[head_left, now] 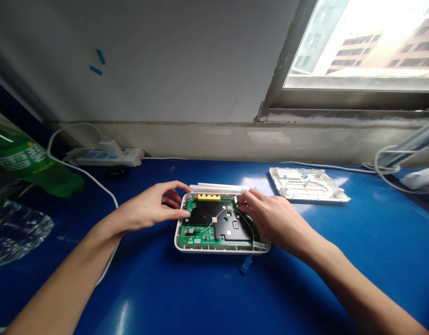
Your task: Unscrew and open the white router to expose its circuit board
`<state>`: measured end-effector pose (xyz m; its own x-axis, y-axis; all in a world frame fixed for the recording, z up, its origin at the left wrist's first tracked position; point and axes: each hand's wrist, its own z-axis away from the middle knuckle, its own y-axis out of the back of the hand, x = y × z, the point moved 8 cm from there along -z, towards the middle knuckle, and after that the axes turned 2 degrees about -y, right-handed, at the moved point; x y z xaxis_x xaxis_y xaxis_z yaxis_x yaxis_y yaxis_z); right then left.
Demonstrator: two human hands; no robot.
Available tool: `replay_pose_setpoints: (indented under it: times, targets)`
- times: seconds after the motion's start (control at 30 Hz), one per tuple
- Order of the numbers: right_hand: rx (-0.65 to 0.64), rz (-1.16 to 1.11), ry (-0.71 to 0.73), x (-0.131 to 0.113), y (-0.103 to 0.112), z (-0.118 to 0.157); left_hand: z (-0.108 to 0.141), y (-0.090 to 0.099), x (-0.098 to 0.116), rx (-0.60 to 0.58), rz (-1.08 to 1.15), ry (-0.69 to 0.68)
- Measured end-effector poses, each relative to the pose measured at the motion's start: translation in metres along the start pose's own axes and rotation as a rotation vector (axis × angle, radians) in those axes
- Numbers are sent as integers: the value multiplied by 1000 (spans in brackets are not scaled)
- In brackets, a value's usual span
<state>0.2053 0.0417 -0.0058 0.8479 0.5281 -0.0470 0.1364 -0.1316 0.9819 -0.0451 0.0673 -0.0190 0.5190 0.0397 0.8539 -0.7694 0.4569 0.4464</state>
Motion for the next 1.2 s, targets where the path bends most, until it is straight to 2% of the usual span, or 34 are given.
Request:
replay_pose_setpoints:
  times: [0.23, 0.33, 0.47, 0.6, 0.7, 0.77, 1.07, 1.2]
  targets:
    - [1, -69, -35, 3, 0, 0, 1, 3, -12, 40, 86, 59]
    - [11, -121, -54, 4, 0, 1, 0, -1, -14, -29, 167, 71]
    - [41, -189, -66, 7, 2, 3, 0, -10, -5, -119, 241, 22]
    - [70, -237, -93, 8, 1, 3, 4, -12, 2, -56, 329, 39]
    - [82, -250, -97, 9, 1, 4, 6, -20, 1, -63, 480, 104]
    - [82, -255, -99, 9, 1, 4, 6, -23, 1, -59, 547, 100]
    - [90, -240, -100, 11, 4, 4, 0, -24, -2, 19, 616, 97]
    - [96, -190, -75, 10, 4, 4, 0, -26, -1, 0, 629, 80]
